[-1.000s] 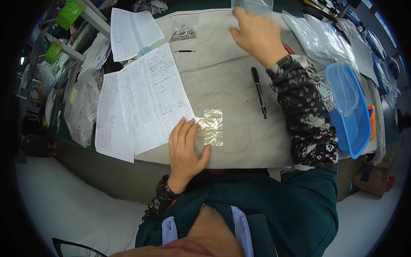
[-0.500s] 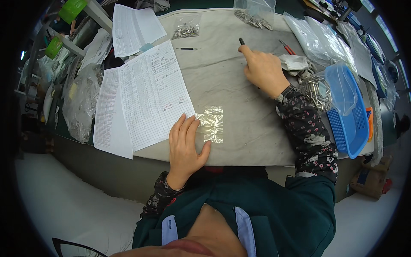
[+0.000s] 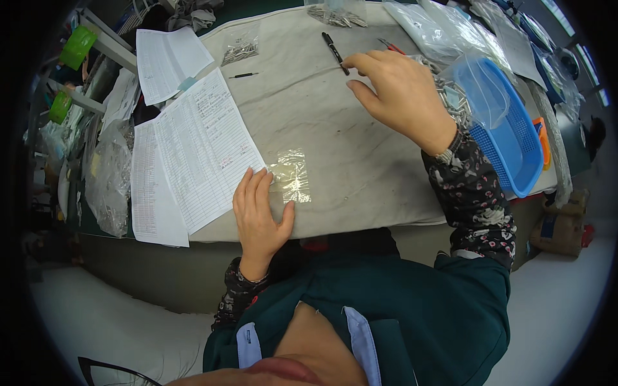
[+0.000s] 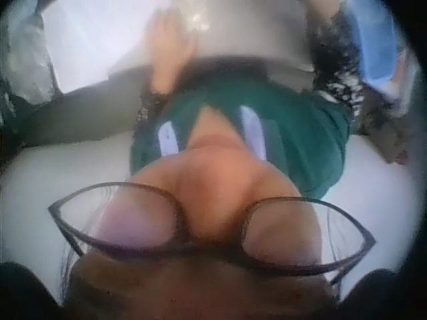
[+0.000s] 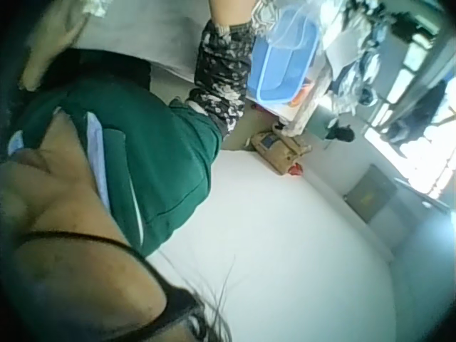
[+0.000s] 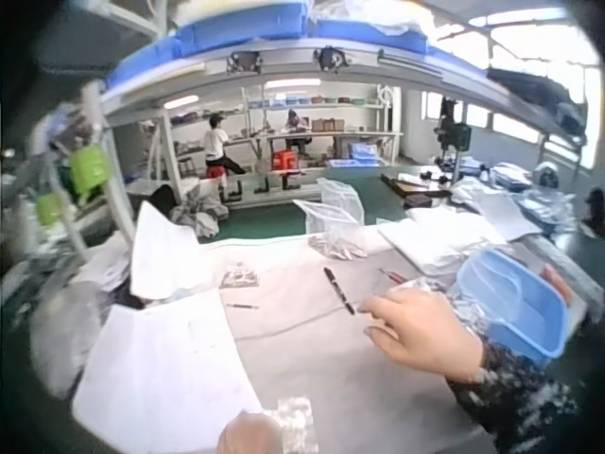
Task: Packaging metal pins into plastic bags and updating an inventory list.
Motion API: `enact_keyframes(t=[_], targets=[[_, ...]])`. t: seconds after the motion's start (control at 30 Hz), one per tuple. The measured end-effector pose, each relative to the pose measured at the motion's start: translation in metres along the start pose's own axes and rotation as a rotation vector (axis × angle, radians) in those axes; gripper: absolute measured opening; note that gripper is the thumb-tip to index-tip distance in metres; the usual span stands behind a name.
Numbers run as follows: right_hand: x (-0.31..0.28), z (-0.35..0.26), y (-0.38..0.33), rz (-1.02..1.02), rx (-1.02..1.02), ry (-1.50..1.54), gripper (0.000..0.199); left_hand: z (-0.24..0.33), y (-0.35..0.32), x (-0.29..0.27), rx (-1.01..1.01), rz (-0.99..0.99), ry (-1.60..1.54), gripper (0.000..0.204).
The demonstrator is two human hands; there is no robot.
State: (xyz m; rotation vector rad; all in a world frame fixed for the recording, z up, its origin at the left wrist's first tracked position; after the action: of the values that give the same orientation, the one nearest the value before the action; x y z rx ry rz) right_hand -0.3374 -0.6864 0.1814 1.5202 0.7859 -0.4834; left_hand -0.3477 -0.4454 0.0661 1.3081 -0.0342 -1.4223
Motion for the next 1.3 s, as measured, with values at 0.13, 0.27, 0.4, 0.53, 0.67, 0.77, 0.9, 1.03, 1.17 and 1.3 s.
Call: enact_keyframes(t=[0.13, 0.27, 0.4, 0.53, 0.67, 0.77, 0.9, 1.03, 1.17, 1.3], targets=[[0.013, 0.01, 0.015, -0.138, 0.178, 0.295, 0.027, 0.004, 0.003, 0.0, 0.041, 0.009, -0.019, 0.052], [0.102, -0.001, 0.06, -0.291, 0.434, 0.611, 0.035, 0.0, -0.006, -0.019, 0.146, 0.185, -0.166, 0.046], [0.229, 0.04, 0.112, -0.15, 0.718, 0.719, 0.043, -0.001, -0.019, -0.056, 0.223, 0.293, -0.142, 0.037], [0.303, 0.094, 0.152, 0.076, 0.857, 0.402, 0.042, -0.033, -0.031, -0.092, 0.209, 0.393, 0.028, 0.031], [0.316, 0.059, 0.165, -0.067, 1.065, 0.728, 0.027, -0.074, -0.056, -0.112, 0.047, 0.407, 0.191, 0.034], [0.313, 0.055, 0.184, -0.194, 0.943, 0.713, 0.017, -0.086, -0.072, -0.116, 0.001, 0.415, 0.218, 0.033], [0.259, 0.058, 0.192, -0.148, 0.668, 0.646, 0.016, -0.091, -0.093, -0.115, -0.03, 0.461, 0.132, 0.024], [0.226, 0.033, 0.213, -0.079, 0.276, 0.657, 0.012, -0.094, -0.134, -0.106, -0.107, 0.408, 0.06, 0.025], [0.191, -0.044, 0.235, -0.095, 0.15, 0.792, 0.01, -0.112, -0.191, -0.074, -0.28, 0.347, 0.062, 0.025], [0.141, -0.124, 0.241, -0.178, 0.19, 0.865, 0.013, -0.14, -0.223, -0.019, -0.434, 0.165, -0.02, 0.023]])
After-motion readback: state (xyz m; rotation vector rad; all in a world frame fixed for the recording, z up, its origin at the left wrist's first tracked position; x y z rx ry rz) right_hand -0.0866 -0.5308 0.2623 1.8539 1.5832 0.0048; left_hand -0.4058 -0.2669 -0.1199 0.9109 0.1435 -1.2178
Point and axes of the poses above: each hand's wrist, its own y-axis towards the middle knuckle, its own x-axis out of the palm, z = x × y, the point moved 5 cm from there along y, towards the middle knuckle, and after that the axes turned 13 degrees about z, right-handed, at the moved point
